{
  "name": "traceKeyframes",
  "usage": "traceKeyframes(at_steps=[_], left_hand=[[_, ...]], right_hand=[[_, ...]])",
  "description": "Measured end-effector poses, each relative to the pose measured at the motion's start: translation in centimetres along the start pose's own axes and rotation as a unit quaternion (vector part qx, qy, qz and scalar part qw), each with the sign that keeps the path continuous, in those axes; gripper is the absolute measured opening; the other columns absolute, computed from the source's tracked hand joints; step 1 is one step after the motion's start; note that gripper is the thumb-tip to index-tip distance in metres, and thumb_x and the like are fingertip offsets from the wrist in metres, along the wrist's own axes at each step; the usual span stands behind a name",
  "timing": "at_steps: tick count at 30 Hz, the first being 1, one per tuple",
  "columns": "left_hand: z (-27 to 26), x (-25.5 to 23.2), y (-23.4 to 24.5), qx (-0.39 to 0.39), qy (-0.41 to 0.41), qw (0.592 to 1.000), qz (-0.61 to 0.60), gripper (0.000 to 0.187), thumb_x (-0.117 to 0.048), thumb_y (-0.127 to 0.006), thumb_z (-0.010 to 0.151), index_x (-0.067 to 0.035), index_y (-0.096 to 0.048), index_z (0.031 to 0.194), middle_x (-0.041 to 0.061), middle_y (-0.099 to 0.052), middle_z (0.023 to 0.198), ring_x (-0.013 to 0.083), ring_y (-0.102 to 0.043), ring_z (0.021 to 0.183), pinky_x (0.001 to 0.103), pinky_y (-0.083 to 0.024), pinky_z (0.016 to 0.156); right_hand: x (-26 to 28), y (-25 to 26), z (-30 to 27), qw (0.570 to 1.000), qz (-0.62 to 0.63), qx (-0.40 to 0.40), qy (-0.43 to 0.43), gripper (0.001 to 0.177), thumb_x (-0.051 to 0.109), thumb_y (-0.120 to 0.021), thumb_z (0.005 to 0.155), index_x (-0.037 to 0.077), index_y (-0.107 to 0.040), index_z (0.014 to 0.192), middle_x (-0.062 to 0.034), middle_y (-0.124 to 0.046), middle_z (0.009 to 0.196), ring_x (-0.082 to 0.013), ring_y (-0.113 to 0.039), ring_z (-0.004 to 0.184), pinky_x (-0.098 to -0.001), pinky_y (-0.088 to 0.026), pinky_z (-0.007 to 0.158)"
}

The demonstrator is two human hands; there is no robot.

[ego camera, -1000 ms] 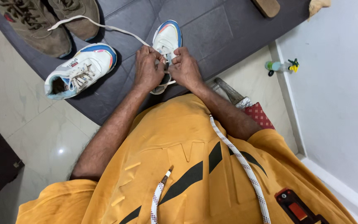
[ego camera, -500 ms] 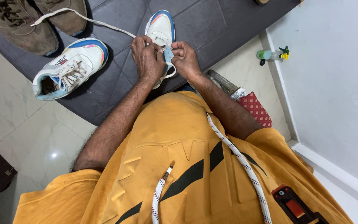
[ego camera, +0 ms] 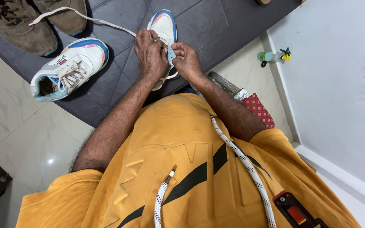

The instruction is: The person sits at a table with several pairs of shoes and works on a pair of white sneakers, pulling the laces out of the eyelets to unlace them, then threading the laces back through the eyelets and tightening them by hand. They handle the laces and shoes one at a time across the table.

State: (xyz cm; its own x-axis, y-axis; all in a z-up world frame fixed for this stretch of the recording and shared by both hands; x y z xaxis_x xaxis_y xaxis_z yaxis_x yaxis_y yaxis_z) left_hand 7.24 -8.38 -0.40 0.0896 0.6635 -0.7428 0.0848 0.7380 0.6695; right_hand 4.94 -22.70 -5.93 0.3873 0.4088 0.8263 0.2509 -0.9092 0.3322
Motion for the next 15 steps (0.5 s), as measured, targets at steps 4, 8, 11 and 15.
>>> traceKeyframes(at_steps=[4,8,11,15], left_hand=[[0.2,-0.5,0.0,-0.011,-0.042,0.999,0.033,0.007,-0.003,-0.081,0.085,0.000,-0.079,0.091,0.014,-0.049,0.123,0.0324,-0.038,0.133,0.060,-0.032,0.111],[0.4,-0.4,-0.2,-0.015,-0.042,0.998,0.041,0.005,-0.002,-0.081,0.085,0.000,-0.078,0.088,0.014,-0.049,0.122,0.0319,-0.039,0.131,0.059,-0.033,0.111],[0.2,0.2,-0.3,-0.013,-0.013,0.999,0.040,0.005,-0.001,-0.080,0.086,0.001,-0.076,0.089,0.013,-0.048,0.122,0.0307,-0.040,0.132,0.056,-0.034,0.111],[0.2,1.3,-0.5,0.017,0.022,1.000,0.005,0.007,-0.003,-0.081,0.084,-0.001,-0.075,0.086,0.013,-0.048,0.121,0.0312,-0.039,0.129,0.054,-0.034,0.110]], right_hand=[[0.2,-0.1,-0.3,0.999,0.024,0.006,-0.024,0.043,-0.012,-0.055,0.086,-0.003,-0.057,0.129,-0.0132,-0.069,0.109,-0.0138,-0.072,0.099,-0.0259,-0.065,0.087],[1.0,-0.1,-0.5,1.000,0.022,0.007,-0.020,0.043,-0.010,-0.057,0.086,-0.002,-0.058,0.128,-0.0126,-0.070,0.108,-0.0135,-0.073,0.098,-0.0262,-0.064,0.086],[1.0,0.0,-0.7,0.999,0.025,0.005,-0.027,0.041,-0.010,-0.057,0.086,-0.002,-0.060,0.126,-0.0121,-0.070,0.107,-0.0135,-0.073,0.098,-0.0268,-0.064,0.087],[0.9,0.0,-0.7,0.999,0.028,0.005,-0.031,0.040,-0.009,-0.057,0.087,-0.001,-0.060,0.126,-0.0111,-0.070,0.106,-0.0127,-0.072,0.097,-0.0269,-0.063,0.087]])
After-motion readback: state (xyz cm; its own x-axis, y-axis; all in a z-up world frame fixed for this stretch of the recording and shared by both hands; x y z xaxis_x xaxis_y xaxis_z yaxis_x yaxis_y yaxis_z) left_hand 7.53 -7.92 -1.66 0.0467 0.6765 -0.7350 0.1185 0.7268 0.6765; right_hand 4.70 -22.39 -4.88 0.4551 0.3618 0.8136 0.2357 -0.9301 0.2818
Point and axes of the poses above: each hand's wrist, its own z-axis towards the middle knuckle, its own y-axis out of the back of the hand, x = y × z, the point moved 10 cm from there along z, towards the middle knuckle
